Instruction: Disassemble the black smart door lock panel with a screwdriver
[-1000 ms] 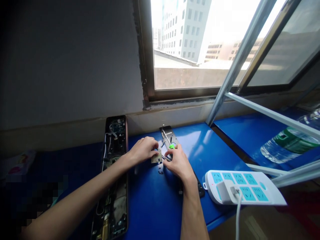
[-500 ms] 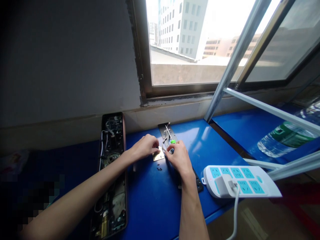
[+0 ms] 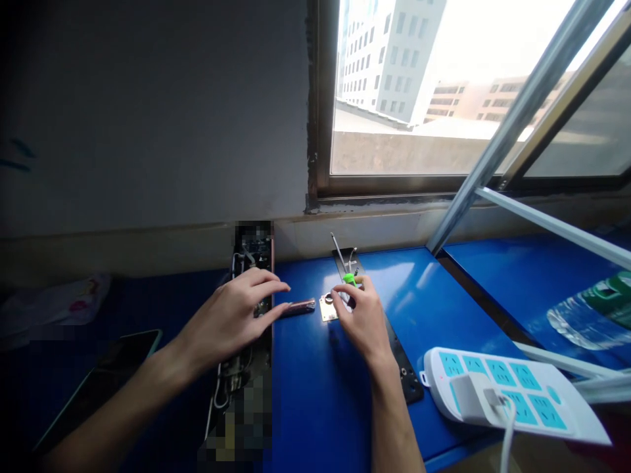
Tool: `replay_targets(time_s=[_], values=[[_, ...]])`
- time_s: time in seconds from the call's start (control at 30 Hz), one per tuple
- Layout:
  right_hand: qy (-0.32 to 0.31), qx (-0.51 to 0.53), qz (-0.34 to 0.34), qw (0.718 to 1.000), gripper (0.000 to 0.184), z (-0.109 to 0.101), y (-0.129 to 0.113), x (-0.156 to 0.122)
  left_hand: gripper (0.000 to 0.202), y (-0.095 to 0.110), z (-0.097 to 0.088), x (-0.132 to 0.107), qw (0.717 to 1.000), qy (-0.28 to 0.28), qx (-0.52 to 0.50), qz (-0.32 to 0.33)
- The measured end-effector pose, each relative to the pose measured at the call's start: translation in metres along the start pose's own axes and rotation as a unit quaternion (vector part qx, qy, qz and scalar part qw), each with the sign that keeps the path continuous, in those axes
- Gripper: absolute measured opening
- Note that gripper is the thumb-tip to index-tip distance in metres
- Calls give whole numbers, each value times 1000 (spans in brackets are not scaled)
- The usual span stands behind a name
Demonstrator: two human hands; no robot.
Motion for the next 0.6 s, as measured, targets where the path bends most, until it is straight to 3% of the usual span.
replay_targets(time_s=[0.13, 0.23, 0.4, 0.6], values=[[-59, 42, -81, 994, 24, 20, -31, -16, 25, -22, -10, -45, 997, 71, 17, -21], [-83, 49, -117, 988, 22, 30, -44, -26, 21, -33, -4, -61, 996, 79, 4, -42], [-78, 53, -135, 986, 23, 34, -48, -29, 14, -34, 2, -61, 997, 63, -18, -46], [-18, 47, -101, 994, 22, 20, -33, -19, 14, -14, -18, -40, 996, 80, -41, -18]])
Point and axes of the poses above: each hand's wrist, its own x-axis towards the middle knuckle, its own z-axis out of the palm, y = z × x, the point moved 7 cm from there along x, towards the middle knuckle, and after that the axes turned 15 degrees about z, right-handed, at the moved point
